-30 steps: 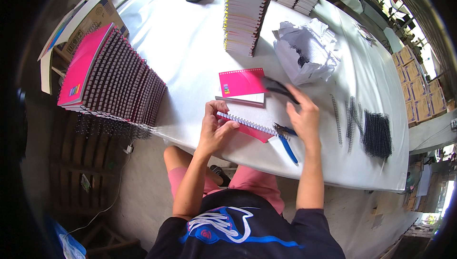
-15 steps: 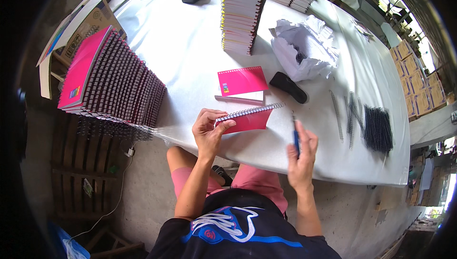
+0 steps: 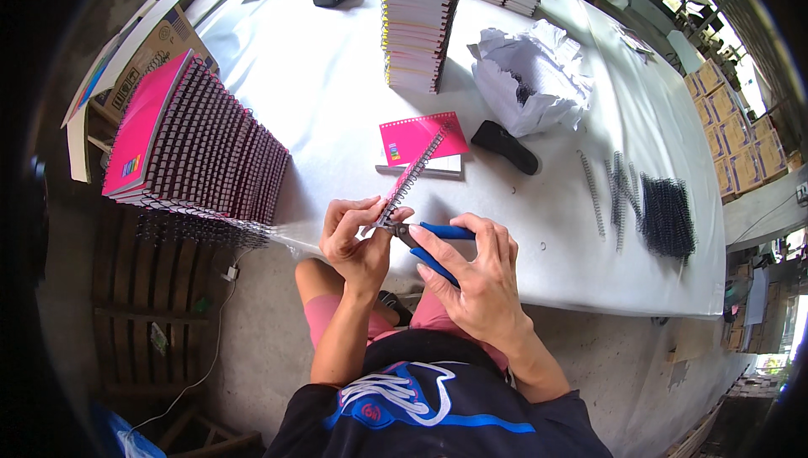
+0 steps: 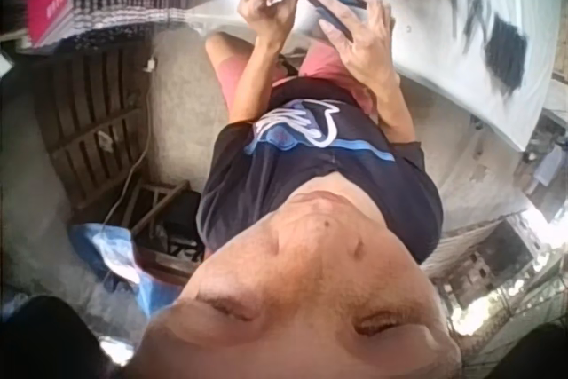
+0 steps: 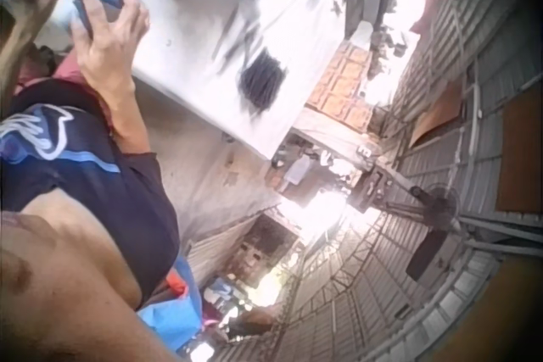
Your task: The person threads a metal spiral coil into the punched holes of a notebook cover and pages, trims the excess coil using pliers, and repeats the process for multiple notebooks.
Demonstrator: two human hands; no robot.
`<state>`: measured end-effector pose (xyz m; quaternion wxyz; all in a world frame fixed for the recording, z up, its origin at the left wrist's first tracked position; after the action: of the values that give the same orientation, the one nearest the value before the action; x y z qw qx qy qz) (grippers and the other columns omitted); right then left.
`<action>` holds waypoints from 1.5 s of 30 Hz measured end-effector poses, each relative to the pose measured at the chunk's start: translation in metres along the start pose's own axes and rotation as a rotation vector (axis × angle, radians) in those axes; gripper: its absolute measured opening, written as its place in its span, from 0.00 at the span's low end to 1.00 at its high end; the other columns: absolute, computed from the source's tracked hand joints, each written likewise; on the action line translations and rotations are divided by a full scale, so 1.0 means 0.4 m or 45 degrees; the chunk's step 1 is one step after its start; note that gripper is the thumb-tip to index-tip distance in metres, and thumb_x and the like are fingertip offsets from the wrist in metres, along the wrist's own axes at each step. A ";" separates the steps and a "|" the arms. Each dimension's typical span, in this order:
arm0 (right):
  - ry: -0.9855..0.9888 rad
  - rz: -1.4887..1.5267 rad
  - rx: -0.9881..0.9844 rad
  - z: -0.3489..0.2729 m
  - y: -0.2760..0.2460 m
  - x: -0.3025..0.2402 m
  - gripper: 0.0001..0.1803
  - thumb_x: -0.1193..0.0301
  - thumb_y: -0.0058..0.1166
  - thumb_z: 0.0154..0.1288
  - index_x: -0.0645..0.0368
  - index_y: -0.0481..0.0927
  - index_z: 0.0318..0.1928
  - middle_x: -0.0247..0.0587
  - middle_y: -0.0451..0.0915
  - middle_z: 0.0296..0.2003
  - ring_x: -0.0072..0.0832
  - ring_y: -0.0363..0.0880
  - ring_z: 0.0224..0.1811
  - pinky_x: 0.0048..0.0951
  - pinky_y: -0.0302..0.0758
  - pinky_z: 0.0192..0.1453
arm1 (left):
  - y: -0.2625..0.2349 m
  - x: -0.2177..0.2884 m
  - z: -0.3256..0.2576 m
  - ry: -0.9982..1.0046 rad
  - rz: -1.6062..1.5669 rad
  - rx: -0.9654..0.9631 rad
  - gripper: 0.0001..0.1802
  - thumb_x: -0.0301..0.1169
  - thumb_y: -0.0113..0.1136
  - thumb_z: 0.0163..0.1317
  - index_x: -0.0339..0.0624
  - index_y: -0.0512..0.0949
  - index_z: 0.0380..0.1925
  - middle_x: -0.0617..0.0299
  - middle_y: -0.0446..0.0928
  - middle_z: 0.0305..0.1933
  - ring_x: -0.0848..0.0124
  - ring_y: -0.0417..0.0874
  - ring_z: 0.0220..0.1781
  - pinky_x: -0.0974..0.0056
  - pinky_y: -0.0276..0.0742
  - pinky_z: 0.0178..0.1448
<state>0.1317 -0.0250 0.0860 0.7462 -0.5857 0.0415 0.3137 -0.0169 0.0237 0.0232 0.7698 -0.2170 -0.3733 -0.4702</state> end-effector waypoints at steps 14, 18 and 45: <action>0.153 0.148 -0.032 -0.041 0.027 0.100 0.22 0.61 0.47 0.67 0.49 0.72 0.60 0.46 0.70 0.48 0.39 0.68 0.53 0.42 0.62 0.60 | -0.014 -0.033 0.010 -0.114 -0.241 0.140 0.22 0.20 0.70 0.48 0.41 0.74 0.44 0.62 0.68 0.39 0.76 0.71 0.39 0.75 0.71 0.38; 0.559 -0.465 -0.056 -0.096 0.031 0.284 0.25 0.57 0.46 0.66 0.45 0.68 0.62 0.47 0.67 0.55 0.44 0.62 0.61 0.49 0.51 0.68 | -0.024 0.010 0.053 -0.331 -0.472 0.232 0.31 0.22 0.67 0.53 0.46 0.63 0.56 0.65 0.63 0.39 0.79 0.64 0.38 0.77 0.68 0.39; -1.234 1.066 -0.243 0.838 -0.115 -0.442 0.12 0.65 0.47 0.61 0.56 0.79 0.40 0.38 0.76 0.39 0.28 0.75 0.38 0.29 0.70 0.47 | -0.404 0.081 0.401 0.000 -0.267 0.406 0.22 0.38 0.52 0.67 0.35 0.70 0.56 0.56 0.75 0.50 0.72 0.74 0.52 0.66 0.64 0.61</action>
<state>-0.0886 0.1973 0.3050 0.4397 -0.3758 -0.1033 0.8092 -0.2105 0.0404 0.1463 0.7412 -0.0520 -0.4635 -0.4827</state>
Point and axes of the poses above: each hand's wrist, its own z-axis towards the middle knuckle, its own y-axis out of the palm, x = y × z, the point moved 2 cm from there along z, towards the middle knuckle
